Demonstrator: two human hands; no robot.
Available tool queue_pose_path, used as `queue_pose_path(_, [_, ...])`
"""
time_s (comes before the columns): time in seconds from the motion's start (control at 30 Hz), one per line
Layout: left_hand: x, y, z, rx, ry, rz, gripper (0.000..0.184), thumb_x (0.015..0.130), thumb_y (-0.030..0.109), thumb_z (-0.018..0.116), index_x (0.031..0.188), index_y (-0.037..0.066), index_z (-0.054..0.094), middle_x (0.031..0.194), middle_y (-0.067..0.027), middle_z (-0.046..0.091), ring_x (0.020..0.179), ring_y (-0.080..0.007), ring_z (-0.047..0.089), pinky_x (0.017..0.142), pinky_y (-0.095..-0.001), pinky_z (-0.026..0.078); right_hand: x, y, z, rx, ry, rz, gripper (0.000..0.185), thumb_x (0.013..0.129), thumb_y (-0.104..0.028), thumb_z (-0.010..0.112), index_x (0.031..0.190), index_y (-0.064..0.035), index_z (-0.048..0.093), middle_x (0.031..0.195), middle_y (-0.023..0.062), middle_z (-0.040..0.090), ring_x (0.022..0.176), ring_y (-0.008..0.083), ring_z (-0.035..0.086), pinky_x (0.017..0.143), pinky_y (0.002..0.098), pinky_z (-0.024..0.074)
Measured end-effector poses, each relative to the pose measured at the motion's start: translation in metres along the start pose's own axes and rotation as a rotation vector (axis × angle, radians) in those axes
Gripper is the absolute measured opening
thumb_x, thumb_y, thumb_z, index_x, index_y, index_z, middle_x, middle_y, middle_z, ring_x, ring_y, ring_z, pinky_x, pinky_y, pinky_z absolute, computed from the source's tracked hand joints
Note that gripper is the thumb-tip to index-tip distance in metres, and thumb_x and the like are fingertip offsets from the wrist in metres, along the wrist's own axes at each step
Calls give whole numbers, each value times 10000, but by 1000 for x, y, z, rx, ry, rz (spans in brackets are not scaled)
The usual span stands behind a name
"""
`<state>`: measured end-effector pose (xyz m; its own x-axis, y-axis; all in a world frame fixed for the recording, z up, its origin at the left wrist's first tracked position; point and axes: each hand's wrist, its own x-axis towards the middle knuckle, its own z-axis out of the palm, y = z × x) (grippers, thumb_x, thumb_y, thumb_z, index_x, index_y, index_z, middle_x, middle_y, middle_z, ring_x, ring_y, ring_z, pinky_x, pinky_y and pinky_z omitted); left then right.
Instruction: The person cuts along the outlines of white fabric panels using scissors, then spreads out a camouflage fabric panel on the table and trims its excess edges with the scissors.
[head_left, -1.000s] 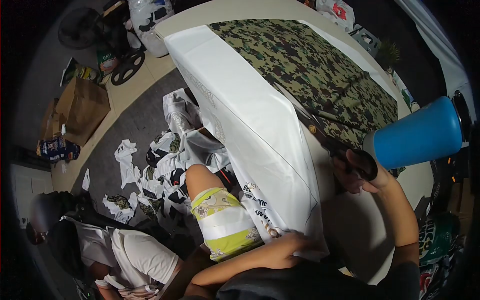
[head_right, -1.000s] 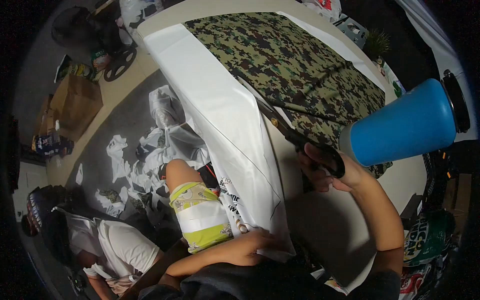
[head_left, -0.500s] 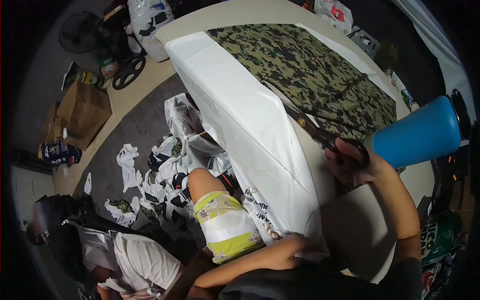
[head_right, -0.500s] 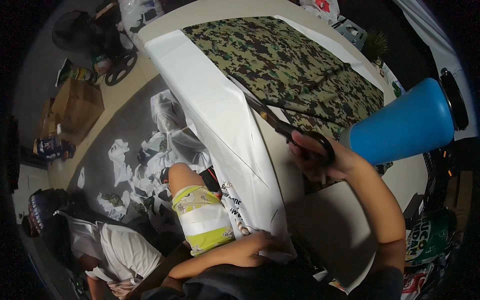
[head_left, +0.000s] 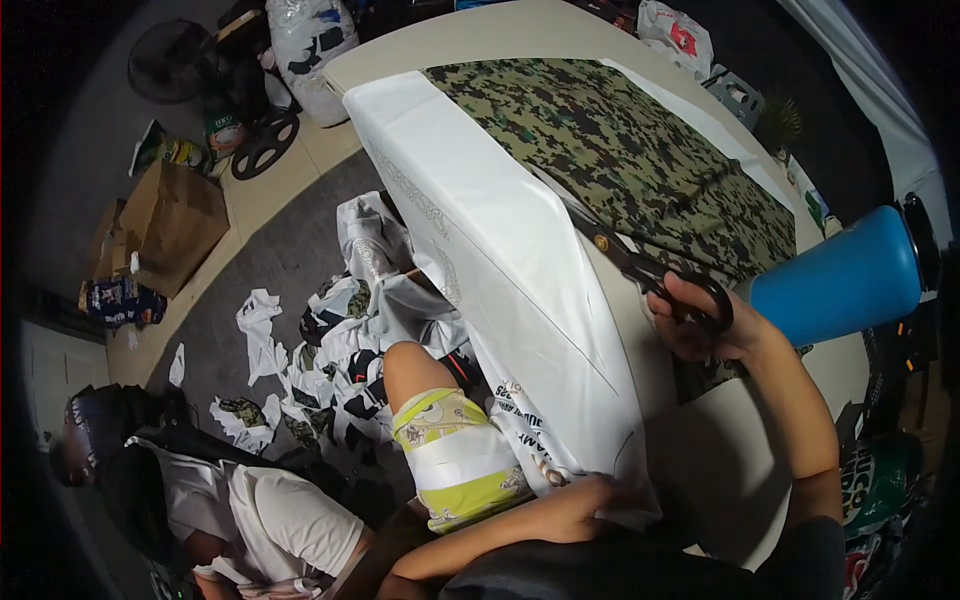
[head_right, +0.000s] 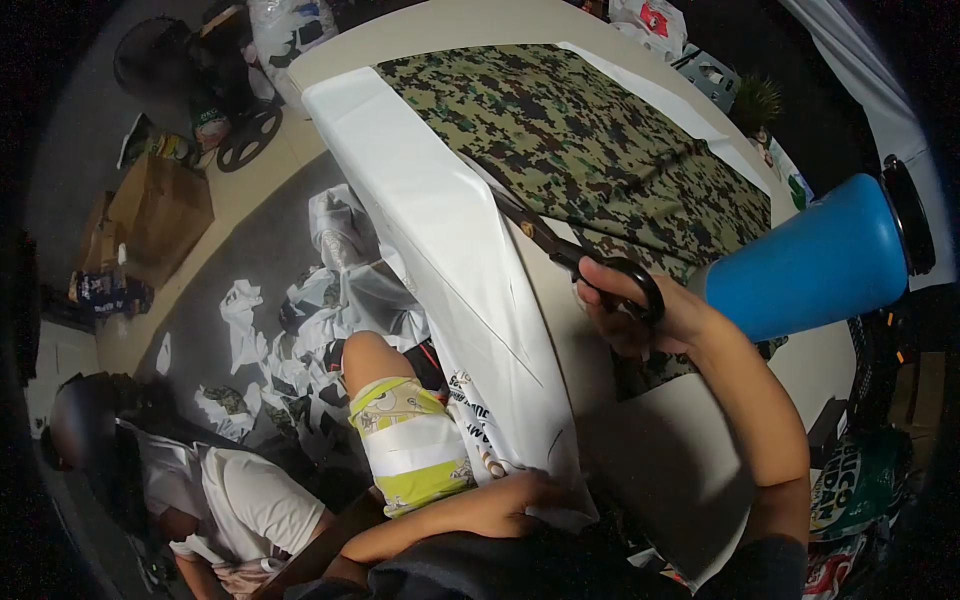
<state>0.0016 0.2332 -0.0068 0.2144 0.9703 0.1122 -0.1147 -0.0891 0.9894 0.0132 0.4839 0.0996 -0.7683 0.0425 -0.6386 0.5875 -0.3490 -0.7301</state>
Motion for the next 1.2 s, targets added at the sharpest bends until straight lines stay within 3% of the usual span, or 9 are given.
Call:
queue_pose_path(0.37, [2, 0, 1, 27, 12, 27, 469, 662, -17, 527, 1128, 9, 579, 1048, -171, 622, 885, -340, 585, 802, -371, 454, 14, -12, 7, -18, 1, -56, 389, 862, -485, 528, 717, -127, 480, 514, -22, 383, 389, 65, 290, 357, 201, 214])
queue_pose_path(0.5, [5, 7, -3, -27, -87, -84, 505, 650, -29, 534, 1150, 33, 577, 1128, -165, 590, 986, -322, 547, 848, -372, 430, 28, -27, 7, 70, -155, -21, 418, 880, -514, 477, 713, -132, 449, 489, -25, 352, 383, 61, 265, 370, 197, 209])
queue_pose_path(0.67, [5, -1, 2, -120, -53, -46, 505, 662, -25, 532, 1162, 33, 568, 1139, -164, 585, 1002, -325, 541, 865, -379, 425, 36, -32, 5, 82, -203, -37, 438, 891, -537, 433, 708, -139, 423, 486, -29, 340, 381, 52, 252, 381, 193, 208])
queue_pose_path(0.87, [5, 0, 0, -51, -17, 48, 436, 713, -3, 558, 1149, -6, 559, 1108, -170, 604, 955, -327, 580, 838, -372, 446, 37, -33, 3, 82, -210, -19, 429, 885, -535, 454, 710, -145, 421, 487, -36, 337, 379, 45, 247, 380, 195, 199])
queue_pose_path(1.2, [11, 5, -1, -122, -116, -95, 425, 716, -29, 530, 1136, 11, 577, 1135, -165, 586, 1000, -319, 546, 862, -378, 424, 35, -36, 6, -78, -86, -20, 413, 880, -515, 487, 707, -146, 421, 486, -41, 347, 375, 37, 246, 373, 196, 194])
